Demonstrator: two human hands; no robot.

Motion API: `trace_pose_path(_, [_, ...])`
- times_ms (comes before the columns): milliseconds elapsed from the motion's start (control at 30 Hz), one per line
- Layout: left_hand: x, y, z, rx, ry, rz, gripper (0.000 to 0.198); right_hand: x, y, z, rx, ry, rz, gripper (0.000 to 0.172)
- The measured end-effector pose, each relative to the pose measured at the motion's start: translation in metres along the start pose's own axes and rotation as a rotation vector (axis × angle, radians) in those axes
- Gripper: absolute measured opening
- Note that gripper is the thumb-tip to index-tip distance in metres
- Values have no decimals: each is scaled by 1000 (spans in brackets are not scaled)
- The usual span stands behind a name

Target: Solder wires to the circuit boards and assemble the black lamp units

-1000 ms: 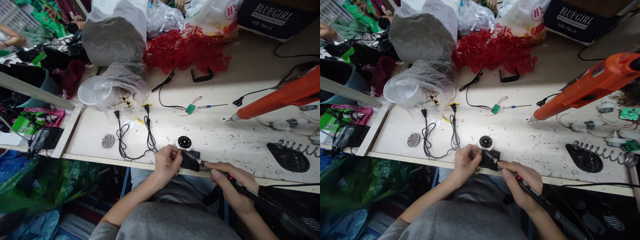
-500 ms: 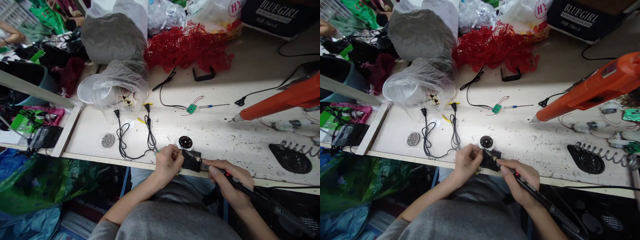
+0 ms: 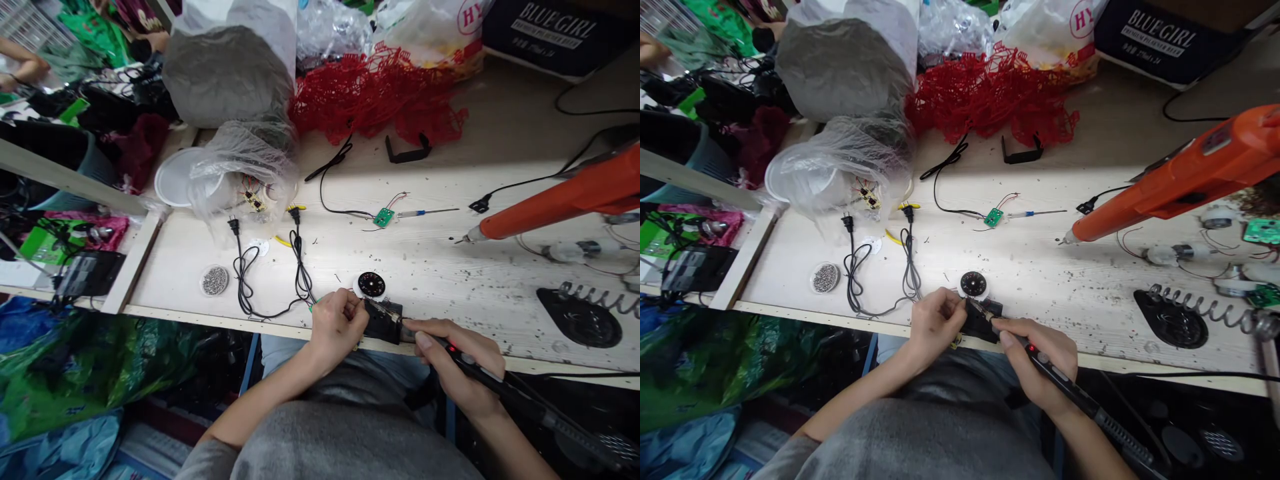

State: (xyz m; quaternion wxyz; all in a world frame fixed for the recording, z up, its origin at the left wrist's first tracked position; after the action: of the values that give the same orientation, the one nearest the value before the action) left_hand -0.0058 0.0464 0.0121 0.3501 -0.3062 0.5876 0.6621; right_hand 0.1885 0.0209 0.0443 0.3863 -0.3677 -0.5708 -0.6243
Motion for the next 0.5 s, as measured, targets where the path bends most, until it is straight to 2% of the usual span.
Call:
trace_pose_path(333, [1, -1, 1, 35, 70, 31, 10, -4, 3, -2, 19, 46, 58, 16])
trace_pose_path(500, [2, -1, 0, 27, 73, 21, 10, -11, 20, -6, -66, -48, 93, 21])
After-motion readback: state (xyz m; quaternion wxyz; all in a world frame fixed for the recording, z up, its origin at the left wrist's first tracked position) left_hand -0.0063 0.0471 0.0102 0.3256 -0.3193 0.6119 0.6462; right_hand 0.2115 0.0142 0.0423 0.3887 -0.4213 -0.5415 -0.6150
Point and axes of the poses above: each hand's wrist, its own z-axis towards the middle knuckle, its own y-axis out of the back of the hand, x = y × z, the point moved 6 cm from there along z, towards the middle knuckle, and after that the axes turned 7 degrees about -y, right-handed, at the moved point
